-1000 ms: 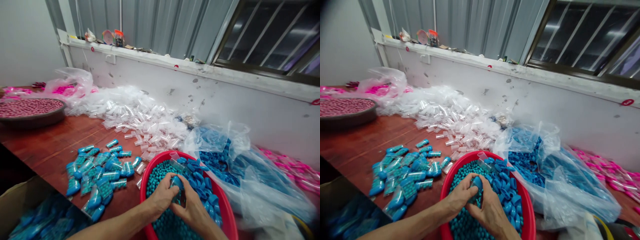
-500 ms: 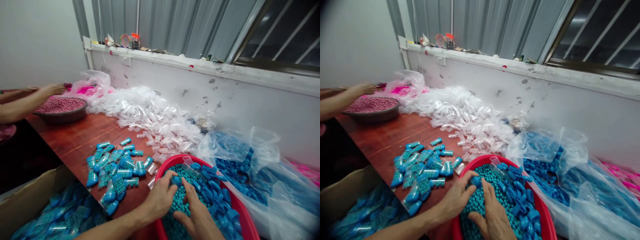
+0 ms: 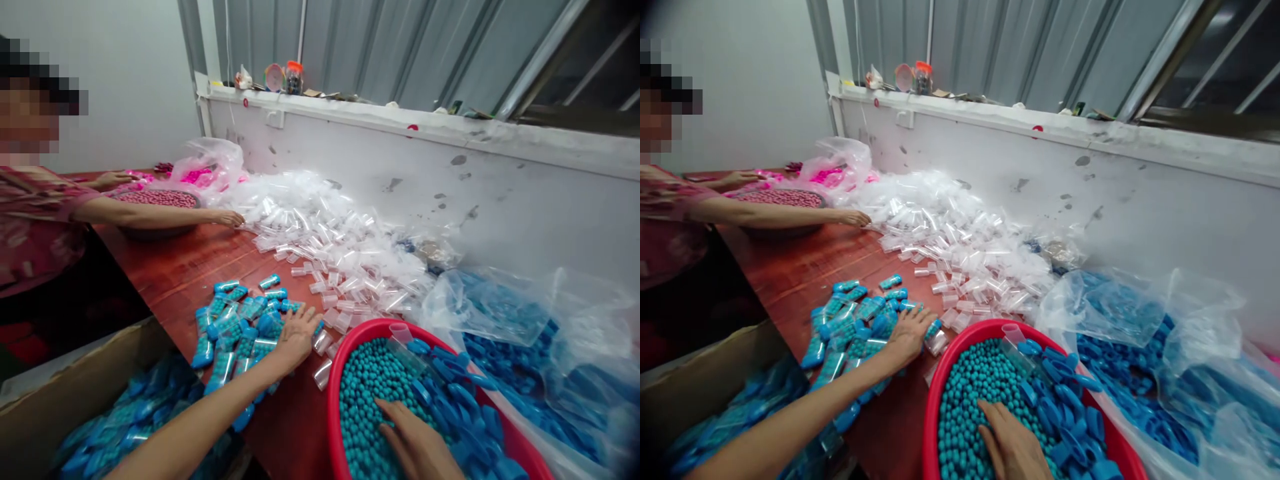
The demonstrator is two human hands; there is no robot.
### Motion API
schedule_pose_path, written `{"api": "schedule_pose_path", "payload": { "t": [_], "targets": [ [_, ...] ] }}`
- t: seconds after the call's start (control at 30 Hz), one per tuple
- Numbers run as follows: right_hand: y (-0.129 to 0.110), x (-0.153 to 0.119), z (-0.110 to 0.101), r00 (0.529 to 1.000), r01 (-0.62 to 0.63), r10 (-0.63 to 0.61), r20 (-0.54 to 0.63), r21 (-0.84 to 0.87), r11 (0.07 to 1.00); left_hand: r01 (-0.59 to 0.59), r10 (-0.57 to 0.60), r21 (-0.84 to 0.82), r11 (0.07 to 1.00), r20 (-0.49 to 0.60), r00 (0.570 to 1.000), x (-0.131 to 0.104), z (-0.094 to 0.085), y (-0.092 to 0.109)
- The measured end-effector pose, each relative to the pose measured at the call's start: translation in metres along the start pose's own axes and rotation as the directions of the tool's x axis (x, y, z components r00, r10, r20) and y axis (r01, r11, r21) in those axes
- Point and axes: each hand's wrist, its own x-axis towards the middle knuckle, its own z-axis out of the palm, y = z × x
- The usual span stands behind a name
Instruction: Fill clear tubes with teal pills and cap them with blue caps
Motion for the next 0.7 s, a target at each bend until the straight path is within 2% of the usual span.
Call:
{"api": "schedule_pose_path", "payload": {
  "t": [0.1, 0.2, 0.37, 0.53, 0.63, 0.7],
  "targets": [
    [0.007, -0.002, 0.004, 0.998, 0.027, -0.029, 0.048, 0.028, 0.999, -0.029, 0.029, 0.001, 1.000, 0.049, 0.998, 0.014, 0.021, -0.003],
    [0.007, -0.004, 0.003, 0.998, 0.024, -0.026, 0.056, 0.043, 0.999, -0.041, 0.039, 0.025, 0.999, 0.048, 0.998, 0.013, 0.028, -0.009],
    [-0.001, -0.003, -0.001, 0.998, -0.014, 0.011, 0.059, 0.052, 0.999, -0.053, 0.053, 0.086, 0.995, 0.002, 0.999, -0.004, 0.018, -0.028],
    [-0.002, -0.005, 0.000, 0.998, -0.033, 0.031, 0.048, 0.042, 0.999, 0.010, -0.003, 0.145, 0.989, -0.047, 0.999, -0.020, 0.005, -0.054],
    [0.000, -0.007, 0.004, 0.998, -0.043, 0.041, 0.039, 0.044, 0.998, 0.064, -0.045, 0.139, 0.988, -0.139, 0.989, -0.039, 0.002, -0.048],
    [0.001, -0.007, 0.005, 0.999, -0.041, 0.039, 0.037, 0.052, 0.998, 0.023, -0.003, 0.127, 0.992, -0.156, 0.988, -0.056, 0.005, -0.035]
  ]
}}
